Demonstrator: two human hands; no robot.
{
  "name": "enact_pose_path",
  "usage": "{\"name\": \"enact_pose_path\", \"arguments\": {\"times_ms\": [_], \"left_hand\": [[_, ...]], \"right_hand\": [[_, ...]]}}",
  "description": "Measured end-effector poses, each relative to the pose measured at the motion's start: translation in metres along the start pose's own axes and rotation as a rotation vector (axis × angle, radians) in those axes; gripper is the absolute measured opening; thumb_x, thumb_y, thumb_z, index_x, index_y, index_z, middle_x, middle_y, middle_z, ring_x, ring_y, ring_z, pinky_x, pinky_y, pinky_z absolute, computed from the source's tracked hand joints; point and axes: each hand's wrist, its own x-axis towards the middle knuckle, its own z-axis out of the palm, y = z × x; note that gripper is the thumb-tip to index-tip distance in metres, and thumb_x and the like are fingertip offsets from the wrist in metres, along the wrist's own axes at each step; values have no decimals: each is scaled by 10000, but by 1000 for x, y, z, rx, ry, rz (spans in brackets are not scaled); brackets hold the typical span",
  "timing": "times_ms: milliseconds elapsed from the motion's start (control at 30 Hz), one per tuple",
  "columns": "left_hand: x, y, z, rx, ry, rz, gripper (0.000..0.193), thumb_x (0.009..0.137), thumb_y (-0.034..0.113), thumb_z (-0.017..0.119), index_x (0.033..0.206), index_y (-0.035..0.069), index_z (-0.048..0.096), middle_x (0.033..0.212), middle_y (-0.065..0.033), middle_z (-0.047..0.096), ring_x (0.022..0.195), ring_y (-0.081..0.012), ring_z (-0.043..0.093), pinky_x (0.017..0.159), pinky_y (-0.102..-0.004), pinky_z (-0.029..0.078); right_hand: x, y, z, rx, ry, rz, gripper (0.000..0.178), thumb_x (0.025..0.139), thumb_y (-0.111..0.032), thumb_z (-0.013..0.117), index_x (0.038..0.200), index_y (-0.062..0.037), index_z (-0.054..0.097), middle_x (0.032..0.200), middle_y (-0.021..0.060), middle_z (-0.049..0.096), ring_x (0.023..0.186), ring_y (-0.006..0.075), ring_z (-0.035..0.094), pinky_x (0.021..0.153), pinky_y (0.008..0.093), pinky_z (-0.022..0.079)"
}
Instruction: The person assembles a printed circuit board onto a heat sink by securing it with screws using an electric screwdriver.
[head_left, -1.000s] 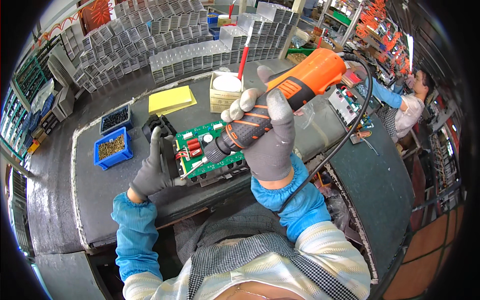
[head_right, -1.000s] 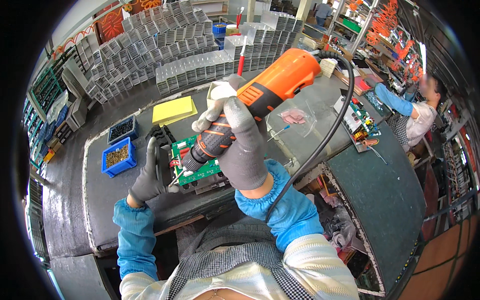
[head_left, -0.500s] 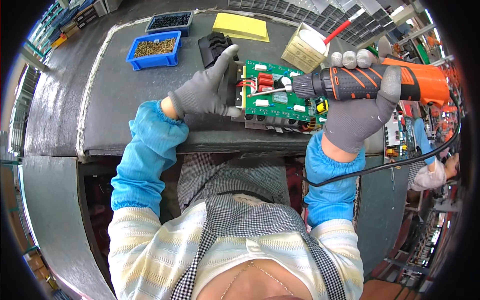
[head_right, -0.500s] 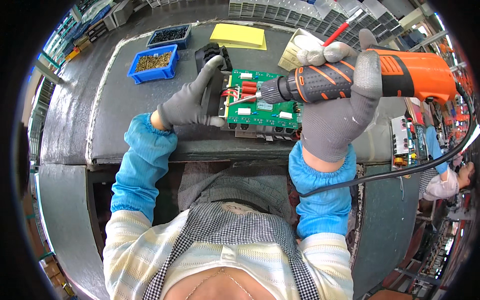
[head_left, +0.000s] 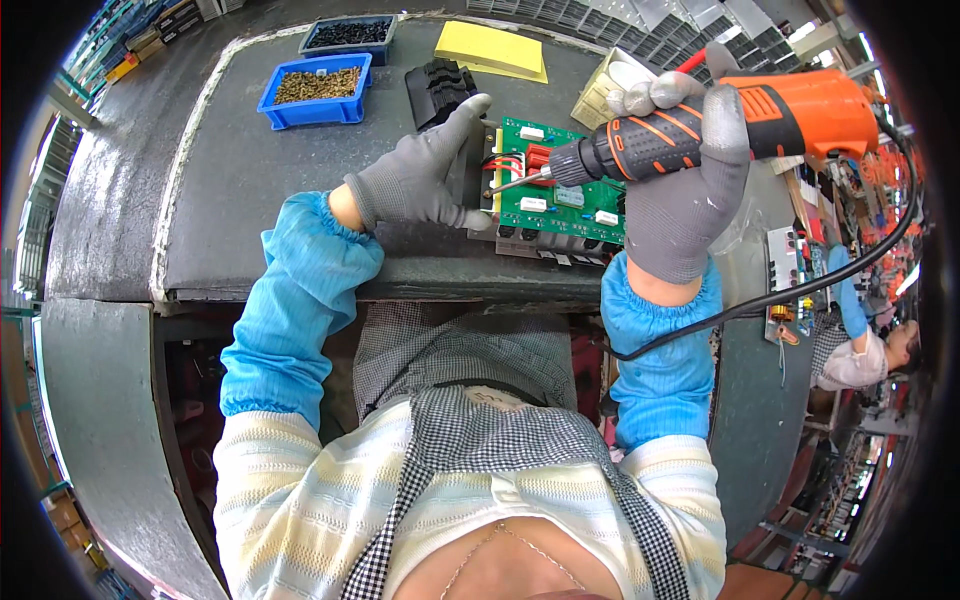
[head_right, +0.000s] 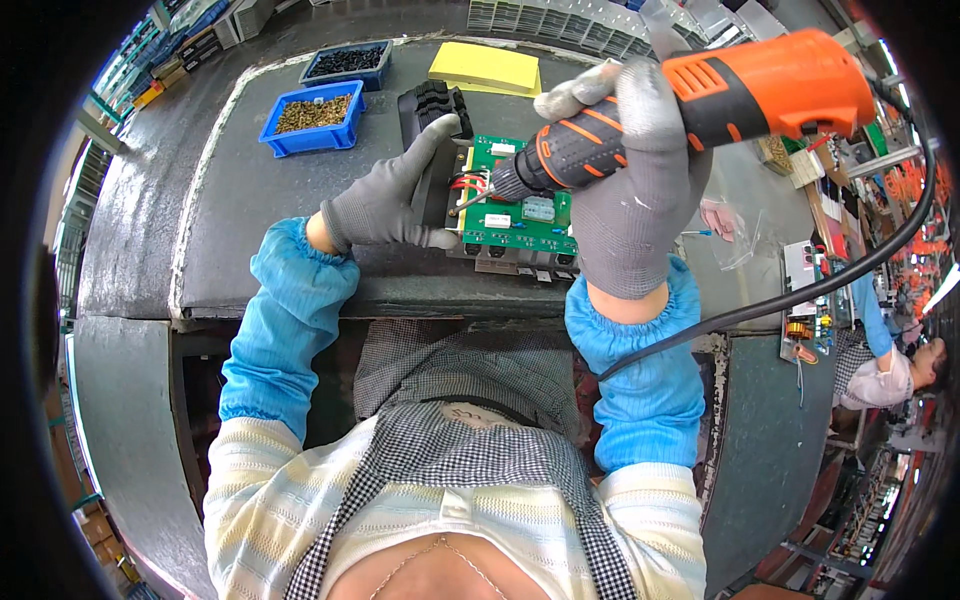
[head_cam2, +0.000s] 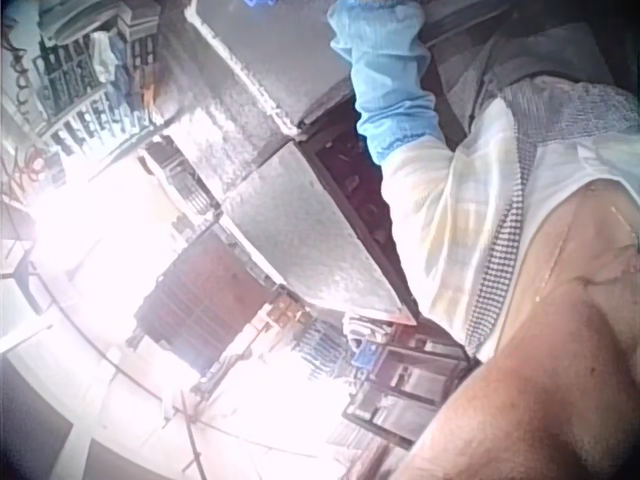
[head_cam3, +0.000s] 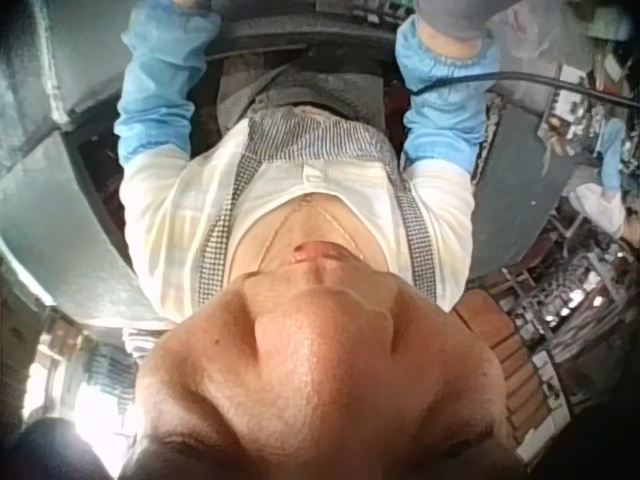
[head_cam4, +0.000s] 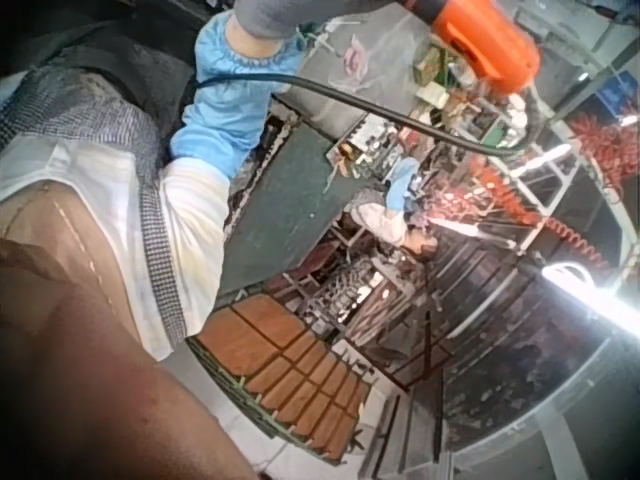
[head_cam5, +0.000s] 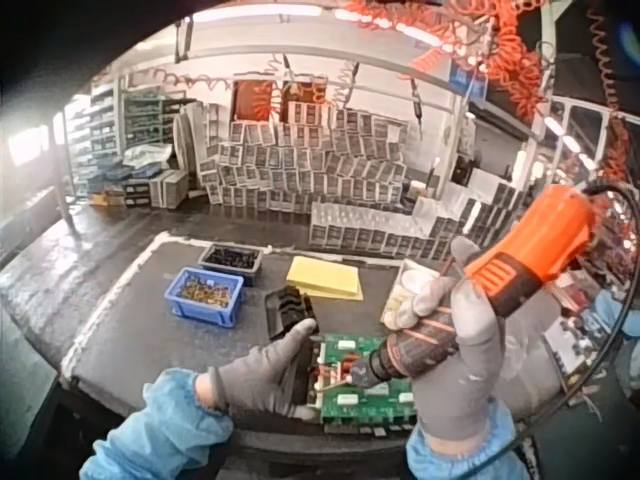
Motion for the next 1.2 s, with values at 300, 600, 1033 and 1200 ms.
{"name": "enact_pose_path", "arguments": {"times_ms": [300, 600, 1033, 1200], "left_hand": [[4, -9, 6, 10, 13, 28, 1346, 639, 539, 912, 1584, 80, 71, 1329, -288, 565, 1236, -454, 571, 1035, -460, 486], [0, -9, 7, -67, 36, 36, 1357, 631, 583, 899, 1582, 76, 74, 1281, -319, 576, 1196, -479, 587, 1025, -458, 486], [-2, -13, 11, -68, 52, 51, 1359, 642, 555, 907, 1583, 87, 45, 1278, -305, 597, 1171, -488, 600, 992, -473, 496], [-8, -5, 2, -59, 54, -50, 1394, 620, 506, 932, 1598, 101, 25, 1390, -296, 511, 1296, -441, 499, 1081, -452, 417]], "right_hand": [[19, -2, 36, -287, -394, 0, 229, 910, -189, 573, 947, 22, 654, 833, 128, 670, 768, 239, 681, 747, 386, 578], [28, 6, 62, -210, -273, 253, 550, 884, -210, 738, 1322, 7, 485, 781, 58, 658, 674, 129, 638, 599, 273, 520], [42, 11, 48, 50, -481, 381, 575, 940, -219, 657, 1415, -3, 417, 811, 68, 651, 701, 165, 640, 668, 329, 548], [51, -29, 7, 80, -485, 124, 455, 955, -350, 607, 1234, -8, 496, 840, 127, 674, 801, 233, 679, 776, 373, 583]]}}
